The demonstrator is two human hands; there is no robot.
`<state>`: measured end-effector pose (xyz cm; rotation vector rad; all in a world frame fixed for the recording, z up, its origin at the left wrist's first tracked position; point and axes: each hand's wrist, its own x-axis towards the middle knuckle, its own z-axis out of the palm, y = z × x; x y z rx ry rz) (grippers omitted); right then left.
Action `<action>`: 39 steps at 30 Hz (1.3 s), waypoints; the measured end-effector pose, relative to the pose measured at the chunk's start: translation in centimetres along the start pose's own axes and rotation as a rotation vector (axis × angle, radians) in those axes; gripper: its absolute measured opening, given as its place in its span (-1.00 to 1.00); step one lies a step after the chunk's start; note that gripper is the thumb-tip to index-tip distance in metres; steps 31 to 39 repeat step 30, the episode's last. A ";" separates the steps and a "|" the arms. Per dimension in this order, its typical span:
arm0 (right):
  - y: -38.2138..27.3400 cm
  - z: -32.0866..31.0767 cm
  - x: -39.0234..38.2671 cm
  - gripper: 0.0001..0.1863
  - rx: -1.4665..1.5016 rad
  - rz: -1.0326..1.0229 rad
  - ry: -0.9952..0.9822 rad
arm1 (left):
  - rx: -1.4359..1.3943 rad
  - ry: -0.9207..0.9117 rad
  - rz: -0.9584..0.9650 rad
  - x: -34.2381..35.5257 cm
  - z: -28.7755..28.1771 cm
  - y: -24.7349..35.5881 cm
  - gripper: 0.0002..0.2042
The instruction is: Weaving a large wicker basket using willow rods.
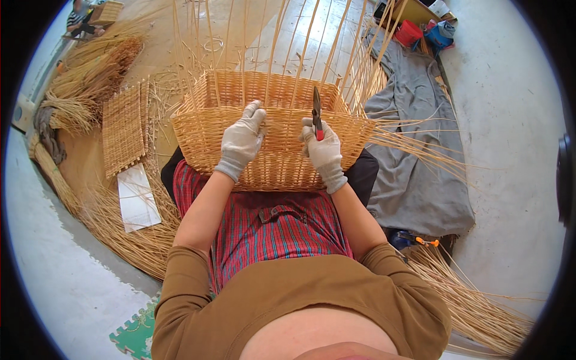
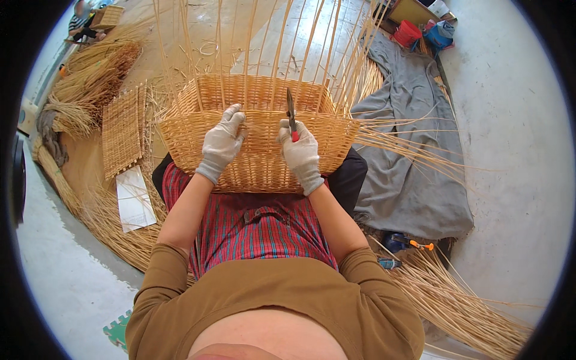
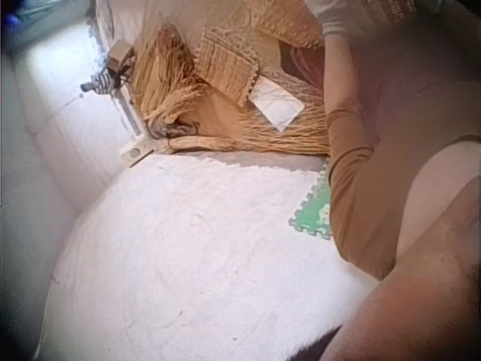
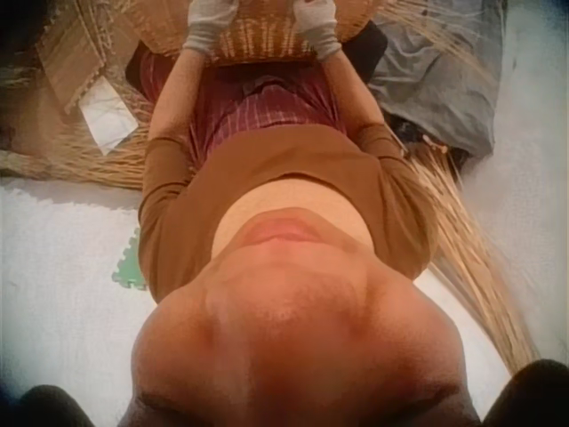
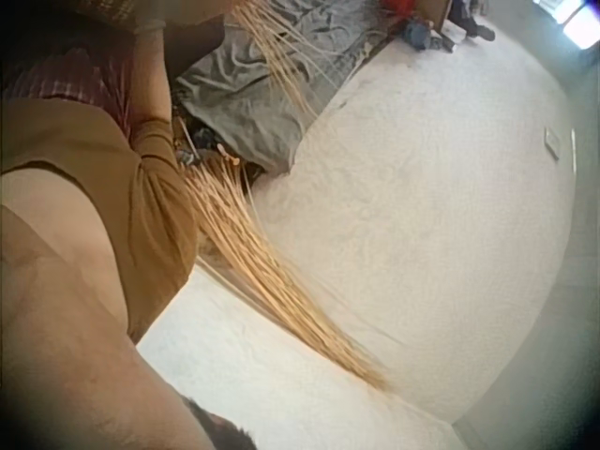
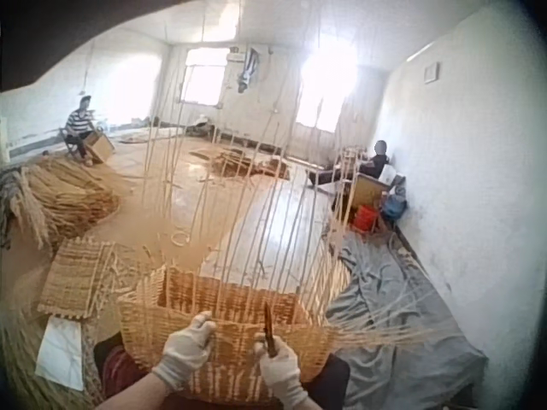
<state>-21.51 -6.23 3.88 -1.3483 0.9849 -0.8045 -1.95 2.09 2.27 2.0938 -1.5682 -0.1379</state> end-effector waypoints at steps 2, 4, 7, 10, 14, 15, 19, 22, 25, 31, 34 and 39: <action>-0.9 0.0 1.5 -0.79 -0.203 0.125 0.004 | -0.054 0.052 0.013 -0.5 0.8 -0.3 -0.46; 1.0 -0.5 4.7 -0.75 -0.351 -0.105 0.128 | -0.077 0.049 0.014 -0.5 0.9 1.2 -0.39; -2.8 1.4 7.8 -0.69 -0.562 -0.695 0.157 | -0.026 -0.006 -0.069 -0.3 0.3 3.2 -0.28; -6.6 4.2 10.9 -0.59 -0.813 -0.620 0.166 | 0.107 -0.065 -0.152 0.2 0.9 4.1 -0.23; -6.6 2.4 8.5 -0.40 -0.370 -0.549 0.069 | 0.178 -0.119 -0.178 0.6 -0.2 4.2 -0.25; -3.8 -0.6 9.2 -0.42 -0.437 -0.684 0.106 | 0.224 -0.184 -0.202 1.1 -0.9 5.2 -0.27; 2.6 -8.3 2.5 -0.51 0.066 -0.081 0.209 | 0.281 -0.086 -0.134 1.3 1.2 4.7 -0.44; 4.2 -10.1 -1.8 -0.63 0.224 -0.158 0.170 | 0.101 0.190 0.226 1.3 0.2 7.8 -0.55; 3.5 -9.7 -3.0 -0.66 0.167 0.357 -0.053 | 0.065 0.176 0.248 3.7 1.5 9.8 -0.76; 7.5 -10.6 -0.5 -0.30 -0.194 0.279 -0.162 | 0.223 -0.145 0.051 5.5 2.0 11.8 -0.73; 7.5 -10.6 -0.5 -0.30 -0.194 0.279 -0.162 | 0.223 -0.145 0.051 5.5 2.0 11.8 -0.73; 7.5 -10.6 -0.5 -0.30 -0.194 0.279 -0.162 | 0.223 -0.145 0.051 5.5 2.0 11.8 -0.73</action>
